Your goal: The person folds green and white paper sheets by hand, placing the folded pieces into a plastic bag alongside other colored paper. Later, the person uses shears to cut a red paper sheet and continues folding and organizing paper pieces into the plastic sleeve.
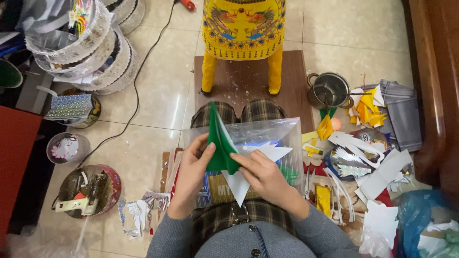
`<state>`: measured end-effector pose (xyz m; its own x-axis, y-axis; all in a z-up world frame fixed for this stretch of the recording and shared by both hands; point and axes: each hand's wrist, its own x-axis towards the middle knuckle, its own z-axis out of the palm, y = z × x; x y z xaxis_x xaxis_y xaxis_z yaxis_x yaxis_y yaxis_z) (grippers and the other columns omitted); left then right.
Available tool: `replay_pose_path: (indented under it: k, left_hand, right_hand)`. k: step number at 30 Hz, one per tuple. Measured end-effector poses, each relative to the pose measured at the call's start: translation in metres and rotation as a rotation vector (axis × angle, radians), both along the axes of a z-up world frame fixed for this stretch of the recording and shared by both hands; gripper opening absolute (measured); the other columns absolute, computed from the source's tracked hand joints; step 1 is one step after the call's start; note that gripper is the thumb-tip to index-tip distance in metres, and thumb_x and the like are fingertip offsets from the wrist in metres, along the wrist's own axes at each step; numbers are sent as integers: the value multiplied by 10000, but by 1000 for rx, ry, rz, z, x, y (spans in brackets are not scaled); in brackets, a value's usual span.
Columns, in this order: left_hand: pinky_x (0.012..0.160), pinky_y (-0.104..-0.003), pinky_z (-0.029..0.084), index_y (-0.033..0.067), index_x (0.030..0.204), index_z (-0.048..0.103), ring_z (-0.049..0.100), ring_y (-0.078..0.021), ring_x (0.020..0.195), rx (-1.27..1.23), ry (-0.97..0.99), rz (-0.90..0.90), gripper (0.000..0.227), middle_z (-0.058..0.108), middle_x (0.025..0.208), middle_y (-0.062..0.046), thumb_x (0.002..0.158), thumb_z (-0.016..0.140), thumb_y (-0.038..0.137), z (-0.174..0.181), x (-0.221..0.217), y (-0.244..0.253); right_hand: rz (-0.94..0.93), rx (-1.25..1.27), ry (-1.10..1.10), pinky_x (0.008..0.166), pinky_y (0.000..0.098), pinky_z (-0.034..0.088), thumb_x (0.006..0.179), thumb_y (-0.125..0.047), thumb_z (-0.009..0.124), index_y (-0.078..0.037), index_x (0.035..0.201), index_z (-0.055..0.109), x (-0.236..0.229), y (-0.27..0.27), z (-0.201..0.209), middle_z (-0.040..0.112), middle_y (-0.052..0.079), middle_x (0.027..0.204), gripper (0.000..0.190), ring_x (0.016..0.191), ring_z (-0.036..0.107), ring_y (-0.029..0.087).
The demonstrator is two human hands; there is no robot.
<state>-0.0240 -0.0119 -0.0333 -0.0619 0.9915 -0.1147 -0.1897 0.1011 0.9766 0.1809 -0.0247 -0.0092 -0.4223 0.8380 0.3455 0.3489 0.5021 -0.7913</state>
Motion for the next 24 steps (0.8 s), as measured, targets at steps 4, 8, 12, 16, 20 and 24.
replay_pose_path:
  k: [4,8,12,16,20,24]
  left_hand:
    - [848,-320,526,73,1226,689,608,-134,933,14,39,1,282,722,1006,-76,975,596,159,16,2,-4]
    - [775,-323,524,64,1280,658,615,-158,857,50,99,-20,352,712,934,-92,931,643,101,10,3,-6]
    - [472,-200,425,64,1432,475,518,-89,570,128,215,-53,630,597,735,-20,837,656,-38,5,0,-5]
    - [528,-208,394,114,1413,426,477,-75,591,229,155,-12,643,539,705,10,845,682,-49,2,-3,-8]
    - [421,-223,429,112,1218,558,506,-113,521,251,319,-130,330,580,681,-22,912,639,18,17,-20,-11]
    - [456,-193,500,106,1133,683,580,-91,550,223,215,-46,241,702,835,-70,919,598,33,35,-47,-16]
  right_hand:
    - [35,-88,124,662,336,506,982,-180,541,-92,1295,632,3,2,0,650,98,836,337,767,631,224]
    - [-153,-253,262,692,317,489,897,-239,610,-90,1087,730,-1,3,-27,703,94,858,270,750,624,174]
    - [-346,-387,335,568,253,611,816,-22,696,-64,1222,591,-11,-4,-12,723,109,1010,422,689,690,154]
    - [-358,-443,361,677,272,554,868,-29,585,-67,1405,520,-4,-1,-34,742,135,1038,541,766,669,169]
    - [-470,-301,100,471,246,472,912,-41,571,-113,1394,562,6,7,-20,725,98,829,487,562,591,151]
    - [-415,-431,257,425,266,453,934,24,510,37,1348,571,26,13,-10,713,209,880,419,511,611,204]
